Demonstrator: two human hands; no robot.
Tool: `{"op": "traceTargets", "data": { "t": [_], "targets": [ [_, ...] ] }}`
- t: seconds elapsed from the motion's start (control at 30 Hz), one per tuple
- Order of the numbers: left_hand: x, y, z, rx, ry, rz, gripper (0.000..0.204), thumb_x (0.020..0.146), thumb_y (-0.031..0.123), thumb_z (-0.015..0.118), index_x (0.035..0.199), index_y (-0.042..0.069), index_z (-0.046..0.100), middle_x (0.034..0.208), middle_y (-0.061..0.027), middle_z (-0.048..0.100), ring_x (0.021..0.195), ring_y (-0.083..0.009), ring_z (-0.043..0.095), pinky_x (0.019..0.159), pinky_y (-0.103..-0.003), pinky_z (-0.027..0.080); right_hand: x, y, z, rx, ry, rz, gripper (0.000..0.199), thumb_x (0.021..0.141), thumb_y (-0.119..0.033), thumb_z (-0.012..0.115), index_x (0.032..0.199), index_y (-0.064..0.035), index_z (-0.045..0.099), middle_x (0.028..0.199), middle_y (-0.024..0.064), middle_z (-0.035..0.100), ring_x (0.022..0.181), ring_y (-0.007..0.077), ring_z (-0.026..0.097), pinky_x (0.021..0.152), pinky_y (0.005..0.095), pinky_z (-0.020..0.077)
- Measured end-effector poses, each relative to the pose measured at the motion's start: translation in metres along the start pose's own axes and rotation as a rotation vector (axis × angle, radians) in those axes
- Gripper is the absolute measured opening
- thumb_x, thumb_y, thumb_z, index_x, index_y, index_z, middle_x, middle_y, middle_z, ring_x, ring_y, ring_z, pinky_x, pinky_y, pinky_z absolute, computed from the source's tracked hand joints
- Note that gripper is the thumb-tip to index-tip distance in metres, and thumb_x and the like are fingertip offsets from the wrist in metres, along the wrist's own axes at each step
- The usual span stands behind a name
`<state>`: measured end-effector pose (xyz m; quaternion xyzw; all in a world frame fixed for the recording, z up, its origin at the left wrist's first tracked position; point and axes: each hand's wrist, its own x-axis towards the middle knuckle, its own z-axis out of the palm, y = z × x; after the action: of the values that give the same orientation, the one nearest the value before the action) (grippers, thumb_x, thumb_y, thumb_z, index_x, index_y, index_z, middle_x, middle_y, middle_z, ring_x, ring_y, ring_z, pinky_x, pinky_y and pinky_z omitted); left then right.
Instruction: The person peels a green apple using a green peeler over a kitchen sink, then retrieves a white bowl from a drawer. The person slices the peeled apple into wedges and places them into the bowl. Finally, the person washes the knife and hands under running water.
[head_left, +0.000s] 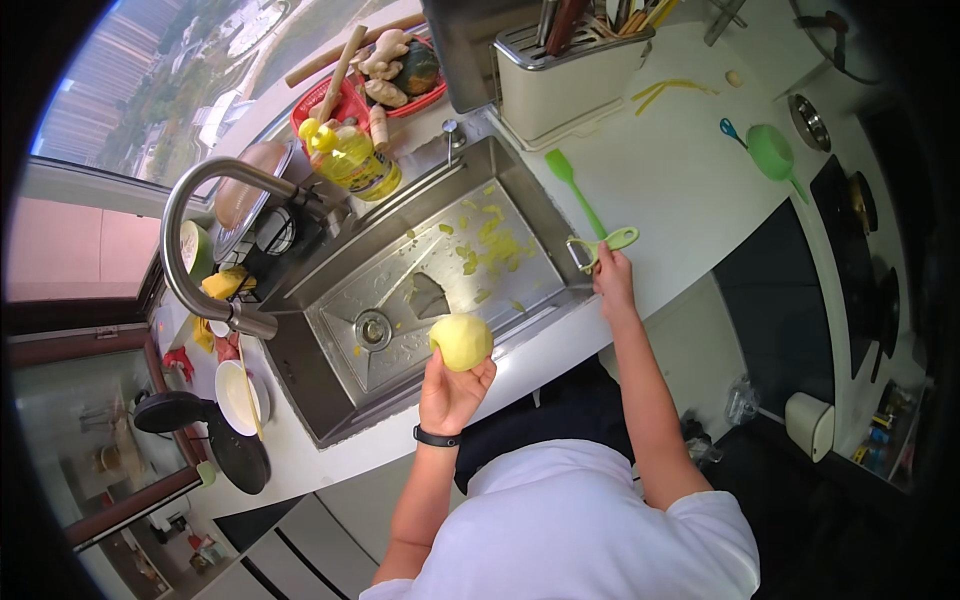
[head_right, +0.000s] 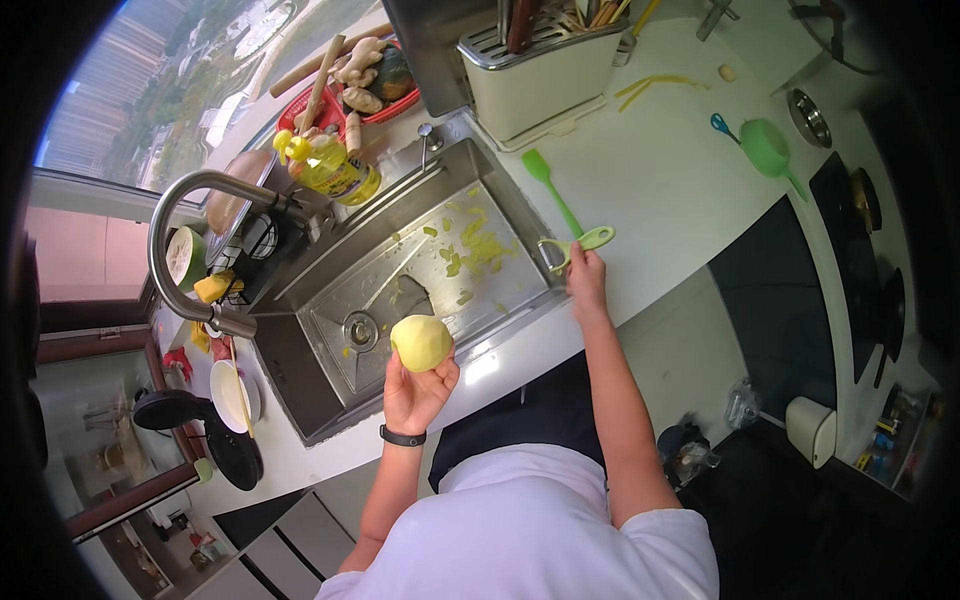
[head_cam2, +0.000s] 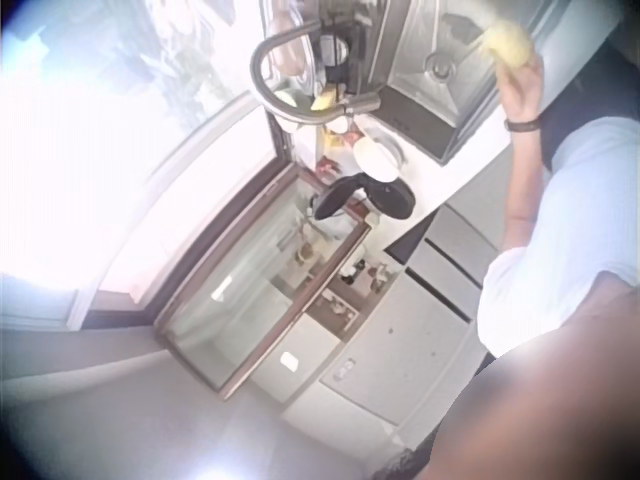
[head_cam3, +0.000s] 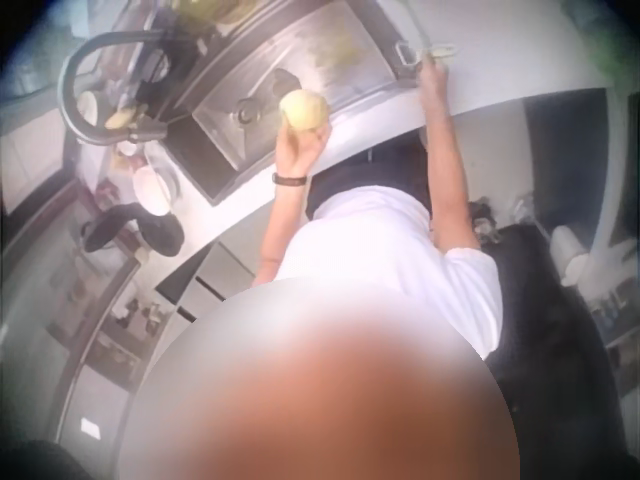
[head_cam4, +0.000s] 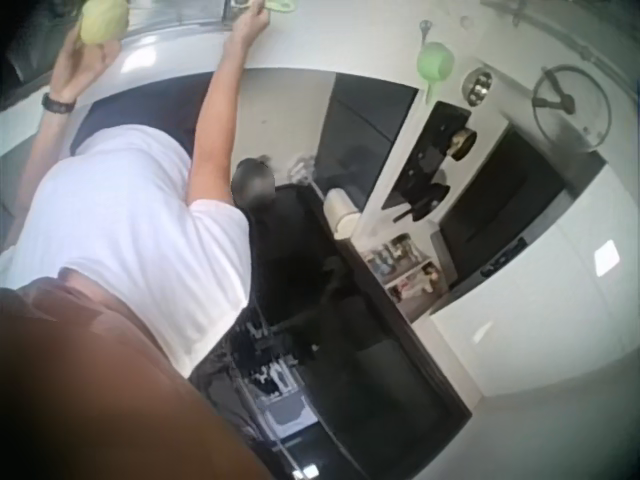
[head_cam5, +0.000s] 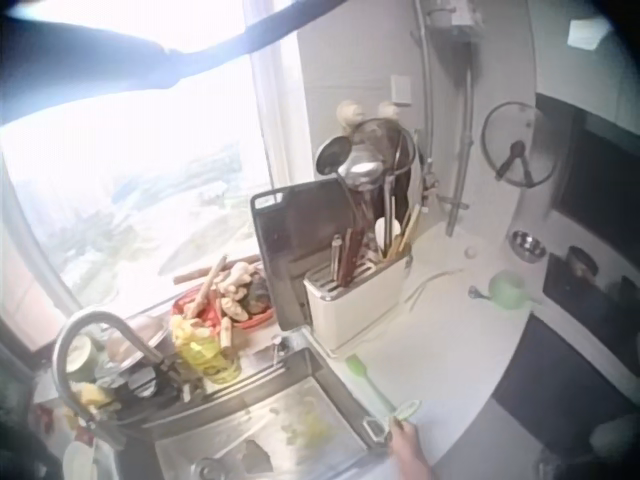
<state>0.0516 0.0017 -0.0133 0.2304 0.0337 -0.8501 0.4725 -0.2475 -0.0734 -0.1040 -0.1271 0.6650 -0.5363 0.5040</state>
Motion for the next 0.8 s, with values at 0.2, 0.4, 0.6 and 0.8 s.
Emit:
{"op": "traceTargets", "data": {
  "t": [0.2, 0.4, 0.6, 0.8],
  "targets": [
    [0.047, -0.051, 0.017, 0.009, 0.094, 0.08, 0.054, 0.091, 0.039, 0.063, 0.134, 0.01, 0.047, 0.13, -0.0112, 0.056, 0.116, -0.0264, 0.056, 0.096, -0.04, 0.046, 0.107, -0.032, -0.026, -0.043, -0.12, 0.038, 0.034, 0.1, -0.03, 0.052, 0.073, -0.0086, 0.047, 0.057, -0.0036, 0.039, 0.038, 0.0053, 0.028, 0.034, 0.0244, 0.0196],
    [0.131, -0.134, 0.043, -0.128, 0.112, 0.173, 0.053, 0.091, 0.038, 0.063, 0.133, 0.01, 0.048, 0.127, -0.012, 0.058, 0.114, -0.025, 0.058, 0.093, -0.039, 0.048, 0.169, -0.055, -0.016, -0.189, -0.284, 0.105, 0.034, 0.096, -0.027, 0.058, 0.072, -0.0028, 0.055, 0.056, 0.0017, 0.049, 0.037, 0.0079, 0.035, 0.034, 0.0264, 0.0232],
    [0.174, -0.183, 0.084, -0.128, 0.191, 0.23, 0.041, 0.095, 0.032, 0.06, 0.127, 0.008, 0.05, 0.121, -0.0087, 0.06, 0.105, -0.0204, 0.06, 0.09, -0.035, 0.049, 0.173, -0.082, -0.026, -0.326, -0.409, 0.153, 0.032, 0.092, -0.03, 0.064, 0.078, -0.0017, 0.058, 0.062, 0.0035, 0.054, 0.039, 0.0069, 0.035, 0.035, 0.0251, 0.0238],
    [0.191, -0.2, 0.076, -0.04, 0.277, 0.293, 0.045, 0.092, 0.034, 0.063, 0.127, 0.009, 0.05, 0.121, -0.0091, 0.06, 0.106, -0.0214, 0.06, 0.09, -0.036, 0.048, 0.151, -0.103, -0.102, -0.386, -0.707, 0.091, 0.026, 0.092, -0.027, 0.064, 0.081, -0.0036, 0.06, 0.064, 0.001, 0.054, 0.044, 0.0052, 0.04, 0.04, 0.0222, 0.029]
  ]
}}
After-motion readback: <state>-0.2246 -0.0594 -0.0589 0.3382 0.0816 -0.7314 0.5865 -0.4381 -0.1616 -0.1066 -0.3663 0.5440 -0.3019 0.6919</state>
